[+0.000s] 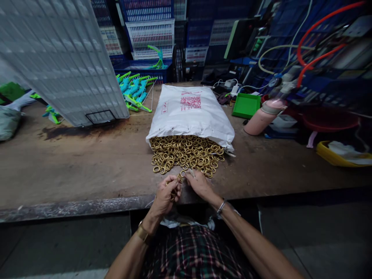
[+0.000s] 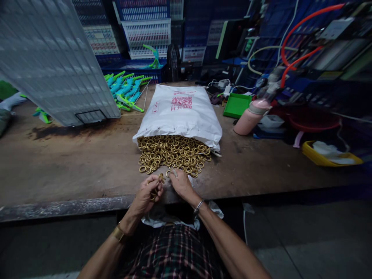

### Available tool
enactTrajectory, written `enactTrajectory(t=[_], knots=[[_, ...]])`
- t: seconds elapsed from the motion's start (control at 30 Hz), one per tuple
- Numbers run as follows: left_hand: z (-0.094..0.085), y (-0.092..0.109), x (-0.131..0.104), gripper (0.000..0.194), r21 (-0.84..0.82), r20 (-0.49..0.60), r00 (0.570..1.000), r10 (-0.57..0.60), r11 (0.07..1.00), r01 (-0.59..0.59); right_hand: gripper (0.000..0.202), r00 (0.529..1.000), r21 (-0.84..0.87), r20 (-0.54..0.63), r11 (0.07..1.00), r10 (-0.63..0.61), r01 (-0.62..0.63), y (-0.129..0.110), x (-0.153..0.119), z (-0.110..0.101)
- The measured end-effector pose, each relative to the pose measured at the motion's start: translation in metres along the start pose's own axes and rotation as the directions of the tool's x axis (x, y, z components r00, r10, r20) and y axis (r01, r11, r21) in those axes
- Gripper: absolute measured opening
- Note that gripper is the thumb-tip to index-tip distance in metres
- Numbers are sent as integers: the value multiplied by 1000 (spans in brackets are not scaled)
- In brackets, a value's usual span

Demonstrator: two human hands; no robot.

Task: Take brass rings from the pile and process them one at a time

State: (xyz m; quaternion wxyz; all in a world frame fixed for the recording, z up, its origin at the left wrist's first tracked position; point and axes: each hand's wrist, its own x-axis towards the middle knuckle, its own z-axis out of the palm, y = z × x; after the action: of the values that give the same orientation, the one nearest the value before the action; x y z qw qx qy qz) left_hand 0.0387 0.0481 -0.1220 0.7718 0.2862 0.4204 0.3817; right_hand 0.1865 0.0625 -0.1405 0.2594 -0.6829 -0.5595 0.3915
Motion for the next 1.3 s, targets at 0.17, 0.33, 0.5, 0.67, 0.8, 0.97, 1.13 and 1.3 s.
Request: enactTrajectory(t=[0.17, 0.33, 0.5, 0.67, 0.8, 0.97, 1.13, 1.3], knots=[[0, -3, 0, 26, -48, 47, 998, 34, 998, -32, 30, 969, 463, 246, 877, 10, -127, -6, -8, 10], [-3, -1, -1, 28, -86, 31, 1000, -6, 996, 9, 20, 956, 582, 292, 786, 35, -207, -8, -11, 9], [-7, -4, 3, 38, -98, -40, 997, -68, 993, 64, 18, 988, 360, 133, 932, -82, 29, -9, -9, 8], [-8, -8, 5, 40, -28, -96, 994, -59, 998, 57, 17, 956, -42, 9, 956, -292, 292, -5, -11, 8], [-9, -8, 5, 40, -2, -108, 994, -25, 1000, 25, 15, 920, -121, -28, 915, -391, 385, -4, -14, 7], [-8, -5, 2, 44, 52, -109, 994, 10, 999, -4, 17, 890, -96, -78, 892, -448, 441, -2, -15, 8], [-7, -5, -1, 43, 191, -75, 996, 43, 981, -28, 20, 914, -75, -64, 916, -400, 395, -7, -14, 6], [-7, -9, 1, 29, 393, -142, 956, 257, 901, -184, 21, 969, 83, -31, 966, -245, 246, -18, -16, 6]])
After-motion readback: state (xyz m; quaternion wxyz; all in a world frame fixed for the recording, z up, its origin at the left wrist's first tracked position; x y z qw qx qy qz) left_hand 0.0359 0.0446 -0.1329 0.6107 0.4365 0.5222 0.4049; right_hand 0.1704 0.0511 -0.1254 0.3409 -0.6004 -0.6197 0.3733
